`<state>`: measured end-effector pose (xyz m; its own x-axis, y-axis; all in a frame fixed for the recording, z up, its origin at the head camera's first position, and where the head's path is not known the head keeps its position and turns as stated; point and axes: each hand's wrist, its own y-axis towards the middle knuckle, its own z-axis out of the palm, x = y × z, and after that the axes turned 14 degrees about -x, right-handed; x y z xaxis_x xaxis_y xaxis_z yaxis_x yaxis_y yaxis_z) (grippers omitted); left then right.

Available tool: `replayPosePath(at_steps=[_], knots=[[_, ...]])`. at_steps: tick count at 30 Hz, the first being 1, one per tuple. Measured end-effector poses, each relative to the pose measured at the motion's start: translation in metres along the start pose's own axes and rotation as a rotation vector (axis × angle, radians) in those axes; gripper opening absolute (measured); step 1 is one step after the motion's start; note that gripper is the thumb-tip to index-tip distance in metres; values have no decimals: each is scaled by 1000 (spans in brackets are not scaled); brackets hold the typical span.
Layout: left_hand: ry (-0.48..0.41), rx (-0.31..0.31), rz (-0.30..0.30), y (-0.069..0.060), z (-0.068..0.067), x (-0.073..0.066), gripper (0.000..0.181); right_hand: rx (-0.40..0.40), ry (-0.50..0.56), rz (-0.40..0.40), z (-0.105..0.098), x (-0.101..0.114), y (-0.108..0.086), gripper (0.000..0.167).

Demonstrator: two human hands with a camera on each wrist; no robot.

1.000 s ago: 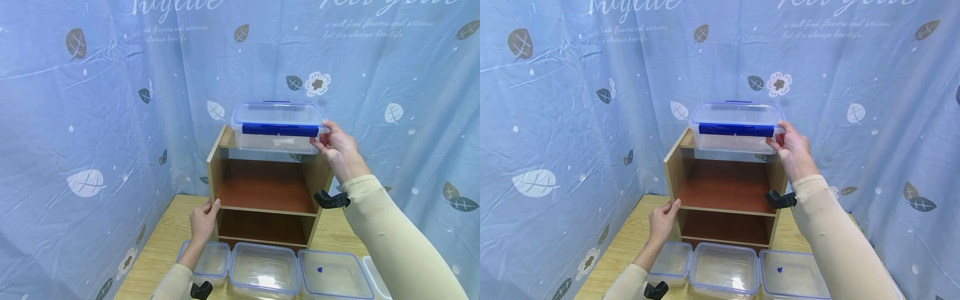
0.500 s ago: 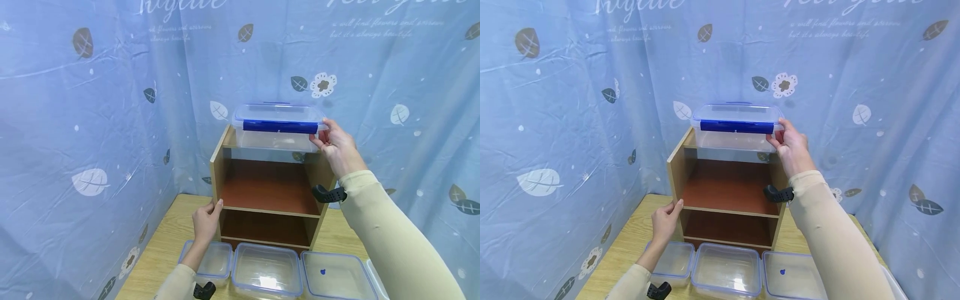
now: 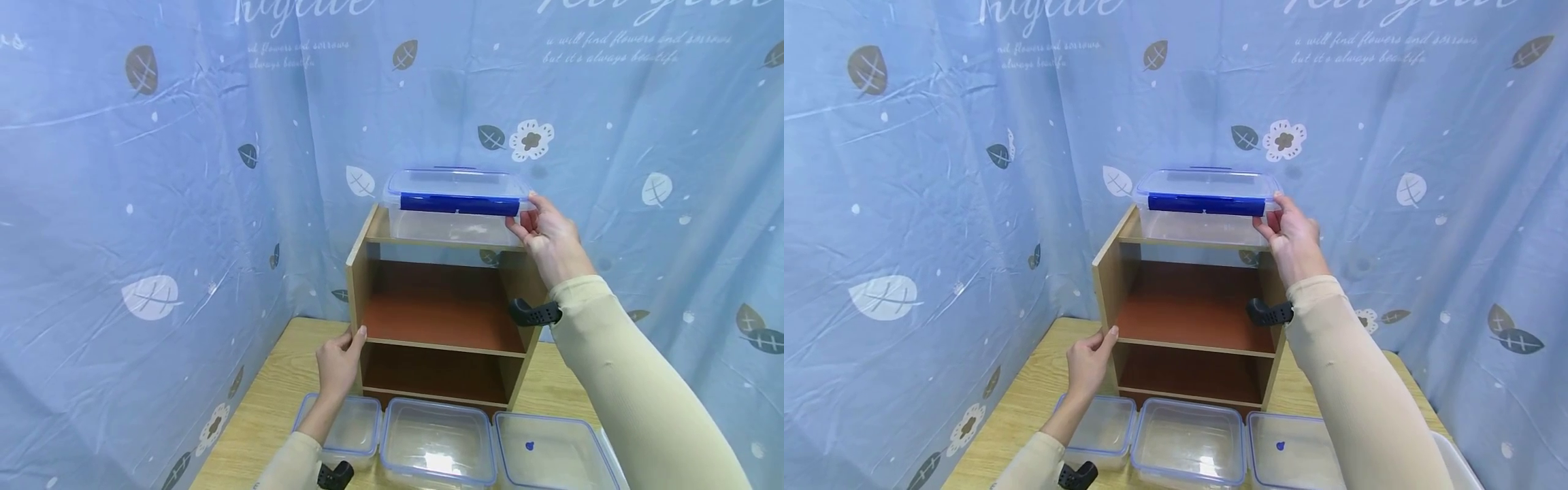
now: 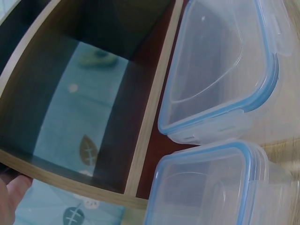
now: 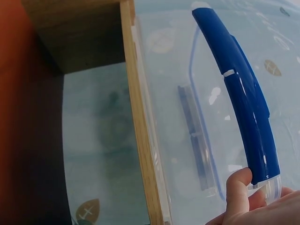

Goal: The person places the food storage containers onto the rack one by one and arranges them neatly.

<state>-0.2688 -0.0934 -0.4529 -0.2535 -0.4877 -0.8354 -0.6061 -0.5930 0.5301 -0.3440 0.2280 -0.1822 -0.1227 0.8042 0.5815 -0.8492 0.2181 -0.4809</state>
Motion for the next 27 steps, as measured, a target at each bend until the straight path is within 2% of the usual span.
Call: replayPosePath(at_steps=[5,12,20,27], knots=[[-6,0,18,-1,-1,-1,45,-15,10,-8,0,2,4,21],[-14,-4,11,-1,-1,-1,42,-35,41,-53,2,-4,3,7],[-17,-26,28,0,-2,1,40,-21,25,-81,4,-10,3,22],[-19,-14,27,-1,-1,1,43,2,-78,-134,-1,-5,1,26]])
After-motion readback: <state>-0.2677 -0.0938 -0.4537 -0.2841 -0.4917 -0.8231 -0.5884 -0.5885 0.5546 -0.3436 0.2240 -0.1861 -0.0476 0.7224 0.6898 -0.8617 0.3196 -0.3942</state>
